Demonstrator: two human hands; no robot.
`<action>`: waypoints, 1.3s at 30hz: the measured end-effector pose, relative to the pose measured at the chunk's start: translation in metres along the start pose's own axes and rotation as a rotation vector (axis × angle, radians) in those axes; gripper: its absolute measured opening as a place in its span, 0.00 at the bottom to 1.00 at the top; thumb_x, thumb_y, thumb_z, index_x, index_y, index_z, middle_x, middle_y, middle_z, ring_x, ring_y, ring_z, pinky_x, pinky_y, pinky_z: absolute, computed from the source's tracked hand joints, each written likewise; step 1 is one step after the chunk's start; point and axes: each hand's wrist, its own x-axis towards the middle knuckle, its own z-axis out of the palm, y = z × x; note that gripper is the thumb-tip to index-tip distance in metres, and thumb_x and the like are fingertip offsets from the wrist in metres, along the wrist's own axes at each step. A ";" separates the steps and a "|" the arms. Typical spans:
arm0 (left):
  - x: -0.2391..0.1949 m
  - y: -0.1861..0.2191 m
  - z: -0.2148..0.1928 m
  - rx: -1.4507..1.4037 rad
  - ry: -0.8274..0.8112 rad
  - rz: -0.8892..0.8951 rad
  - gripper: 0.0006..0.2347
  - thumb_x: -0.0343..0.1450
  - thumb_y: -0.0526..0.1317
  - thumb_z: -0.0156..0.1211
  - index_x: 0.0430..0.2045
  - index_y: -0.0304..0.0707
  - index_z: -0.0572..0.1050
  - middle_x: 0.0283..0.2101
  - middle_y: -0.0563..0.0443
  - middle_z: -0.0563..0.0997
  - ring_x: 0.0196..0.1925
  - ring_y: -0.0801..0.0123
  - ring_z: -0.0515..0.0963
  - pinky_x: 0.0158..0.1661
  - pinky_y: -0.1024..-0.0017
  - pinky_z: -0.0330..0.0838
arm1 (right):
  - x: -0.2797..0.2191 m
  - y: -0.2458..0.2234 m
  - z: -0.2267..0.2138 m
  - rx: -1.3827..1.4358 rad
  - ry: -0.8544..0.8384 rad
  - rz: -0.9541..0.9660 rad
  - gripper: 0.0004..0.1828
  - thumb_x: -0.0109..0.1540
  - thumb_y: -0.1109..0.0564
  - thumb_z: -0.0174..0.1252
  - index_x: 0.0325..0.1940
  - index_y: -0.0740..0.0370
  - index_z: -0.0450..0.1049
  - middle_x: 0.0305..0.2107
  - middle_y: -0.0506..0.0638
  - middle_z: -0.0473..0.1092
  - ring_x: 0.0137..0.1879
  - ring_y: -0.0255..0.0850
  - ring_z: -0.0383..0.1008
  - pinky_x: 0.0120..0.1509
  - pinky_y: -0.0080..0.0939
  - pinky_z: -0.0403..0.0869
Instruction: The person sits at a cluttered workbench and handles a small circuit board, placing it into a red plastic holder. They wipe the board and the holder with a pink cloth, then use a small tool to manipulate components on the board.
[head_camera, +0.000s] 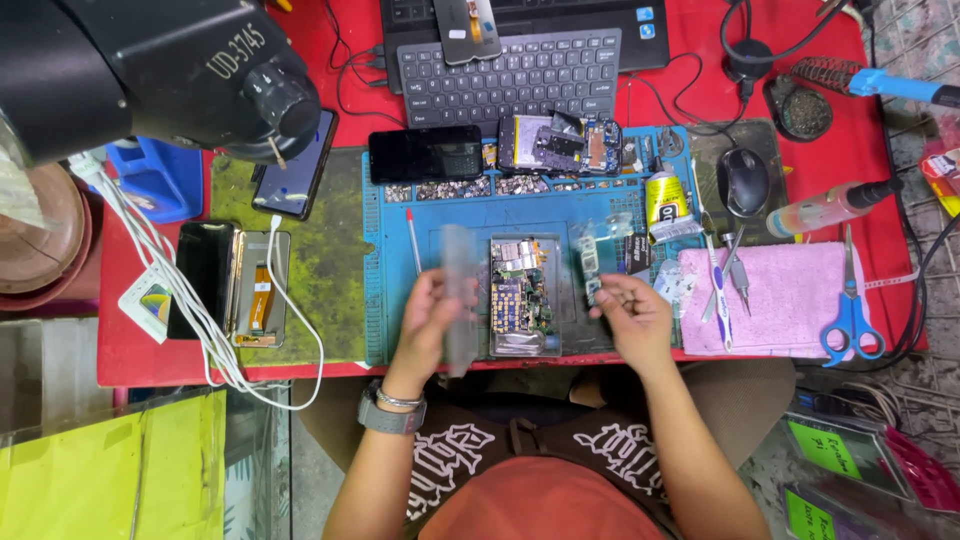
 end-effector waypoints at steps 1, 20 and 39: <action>-0.004 0.026 0.018 0.001 0.005 -0.004 0.33 0.64 0.60 0.63 0.56 0.35 0.65 0.52 0.30 0.78 0.50 0.55 0.79 0.48 0.61 0.77 | 0.001 0.002 -0.002 0.001 -0.003 0.006 0.13 0.64 0.70 0.60 0.53 0.70 0.76 0.32 0.57 0.79 0.31 0.37 0.79 0.40 0.37 0.81; 0.008 0.012 0.126 1.678 0.369 0.205 0.39 0.54 0.69 0.66 0.49 0.34 0.73 0.34 0.45 0.71 0.38 0.54 0.77 0.28 0.62 0.78 | 0.001 0.012 -0.009 0.155 -0.026 -0.001 0.13 0.63 0.70 0.60 0.53 0.74 0.75 0.31 0.58 0.78 0.31 0.40 0.82 0.39 0.37 0.81; -0.003 0.014 0.111 1.524 0.299 0.216 0.29 0.55 0.60 0.63 0.41 0.38 0.70 0.43 0.36 0.73 0.43 0.44 0.72 0.38 0.52 0.68 | 0.002 0.020 -0.022 -0.174 0.020 0.136 0.13 0.67 0.60 0.60 0.56 0.66 0.75 0.34 0.54 0.75 0.33 0.39 0.77 0.45 0.34 0.76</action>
